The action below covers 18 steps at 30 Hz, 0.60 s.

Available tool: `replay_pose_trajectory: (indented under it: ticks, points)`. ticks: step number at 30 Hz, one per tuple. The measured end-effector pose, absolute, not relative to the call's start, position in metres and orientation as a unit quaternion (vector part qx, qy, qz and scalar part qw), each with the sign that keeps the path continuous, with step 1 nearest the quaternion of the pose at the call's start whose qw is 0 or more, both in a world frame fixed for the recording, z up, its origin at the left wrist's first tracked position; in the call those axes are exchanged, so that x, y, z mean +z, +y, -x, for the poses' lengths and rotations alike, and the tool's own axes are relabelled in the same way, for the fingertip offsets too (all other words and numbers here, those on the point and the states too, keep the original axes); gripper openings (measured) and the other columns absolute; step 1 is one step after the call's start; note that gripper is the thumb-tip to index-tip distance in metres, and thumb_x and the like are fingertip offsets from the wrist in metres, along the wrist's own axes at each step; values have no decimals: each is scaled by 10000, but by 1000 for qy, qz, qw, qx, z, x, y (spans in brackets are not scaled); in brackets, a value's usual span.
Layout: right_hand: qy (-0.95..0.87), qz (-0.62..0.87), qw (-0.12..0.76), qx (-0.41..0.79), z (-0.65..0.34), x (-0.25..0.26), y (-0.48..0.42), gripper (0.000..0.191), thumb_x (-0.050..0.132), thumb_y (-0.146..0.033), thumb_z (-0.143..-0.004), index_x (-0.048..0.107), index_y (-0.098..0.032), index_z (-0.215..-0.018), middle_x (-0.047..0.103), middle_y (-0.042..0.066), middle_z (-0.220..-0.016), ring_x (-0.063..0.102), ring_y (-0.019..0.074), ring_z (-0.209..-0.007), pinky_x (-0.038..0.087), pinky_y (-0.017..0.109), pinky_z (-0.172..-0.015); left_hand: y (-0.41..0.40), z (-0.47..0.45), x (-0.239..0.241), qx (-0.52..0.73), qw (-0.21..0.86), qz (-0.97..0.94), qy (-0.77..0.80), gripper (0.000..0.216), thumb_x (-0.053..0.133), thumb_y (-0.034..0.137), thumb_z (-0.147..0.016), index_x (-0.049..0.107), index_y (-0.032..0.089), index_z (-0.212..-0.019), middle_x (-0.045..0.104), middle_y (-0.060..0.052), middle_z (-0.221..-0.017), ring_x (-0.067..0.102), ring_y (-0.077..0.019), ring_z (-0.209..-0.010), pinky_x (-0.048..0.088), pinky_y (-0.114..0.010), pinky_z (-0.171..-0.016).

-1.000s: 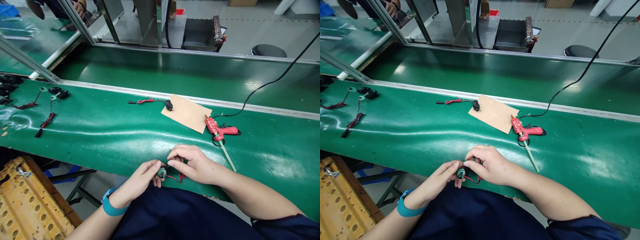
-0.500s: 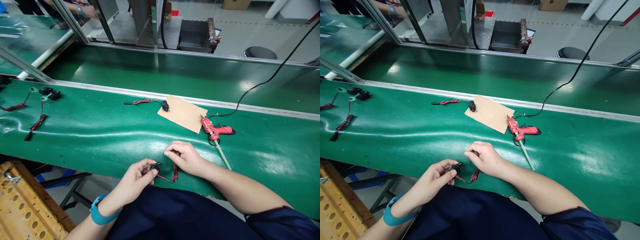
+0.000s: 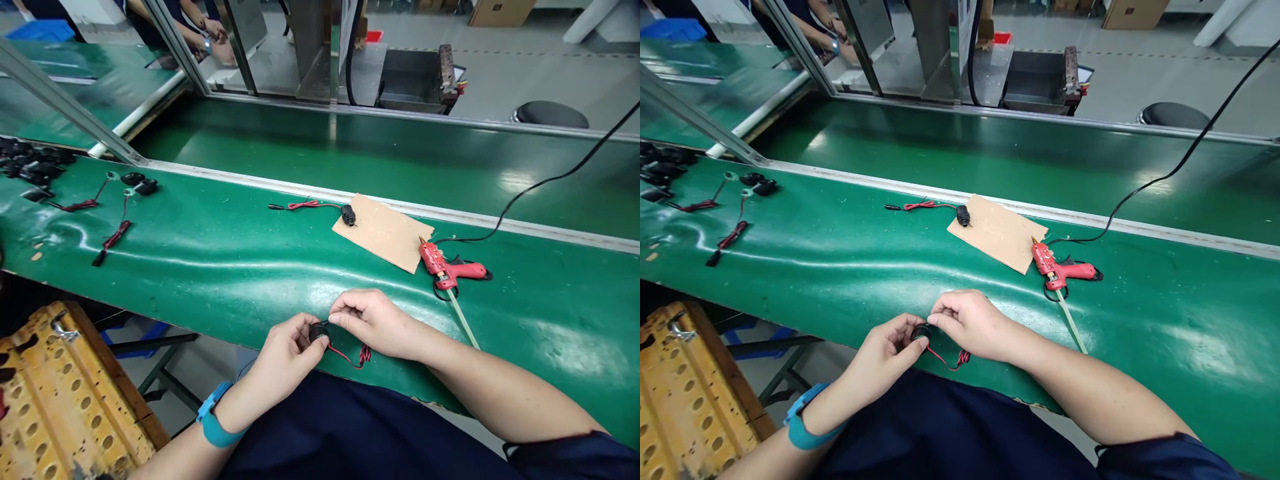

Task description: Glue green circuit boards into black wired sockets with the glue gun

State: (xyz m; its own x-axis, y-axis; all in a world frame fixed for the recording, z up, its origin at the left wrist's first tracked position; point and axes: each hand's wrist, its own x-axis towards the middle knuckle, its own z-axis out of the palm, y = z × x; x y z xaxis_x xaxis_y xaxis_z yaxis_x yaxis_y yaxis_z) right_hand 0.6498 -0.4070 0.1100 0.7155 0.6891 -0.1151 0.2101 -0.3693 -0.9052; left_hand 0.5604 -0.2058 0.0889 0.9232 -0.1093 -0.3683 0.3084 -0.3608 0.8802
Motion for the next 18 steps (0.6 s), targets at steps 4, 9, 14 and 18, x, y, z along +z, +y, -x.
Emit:
replay_pose_trajectory:
  ticks: [4, 9, 14, 18]
  points:
    - [-368, 789, 430, 237, -650, 114, -389, 147, 720, -327, -927, 731, -181, -922, 622, -9, -730, 564, 131, -686, 425, 253, -655, -205, -558, 89, -144, 531, -834, 39, 86, 610, 251, -887, 627, 187, -942, 570, 23, -723, 504, -139, -654, 400, -263, -608]
    - [-434, 765, 415, 233, -642, 114, -367, 169, 749, -350, -906, 751, -184, -876, 633, 8, -769, 591, 146, -729, 457, 284, -733, -200, -553, 85, -94, 482, -871, 9, 130, 603, 107, -753, 522, 208, -765, 592, 21, -715, 519, -142, -650, 373, -264, -607]
    - [-419, 741, 437, 290, -637, 120, -357, 172, 713, -145, -866, 668, -181, -704, 621, -8, -738, 595, 144, -770, 455, 263, -717, -197, -548, 84, -94, 504, -859, 11, 96, 642, 160, -780, 554, 197, -766, 645, -4, -751, 571, -159, -680, 389, -265, -616]
    - [-329, 711, 508, 359, -646, 129, -362, 254, 691, -327, -925, 654, -172, -727, 601, -9, -741, 556, 125, -705, 446, 253, -655, -194, -547, 85, -144, 550, -821, 53, 109, 696, 256, -809, 626, 174, -796, 610, 13, -677, 527, -137, -614, 357, -251, -562]
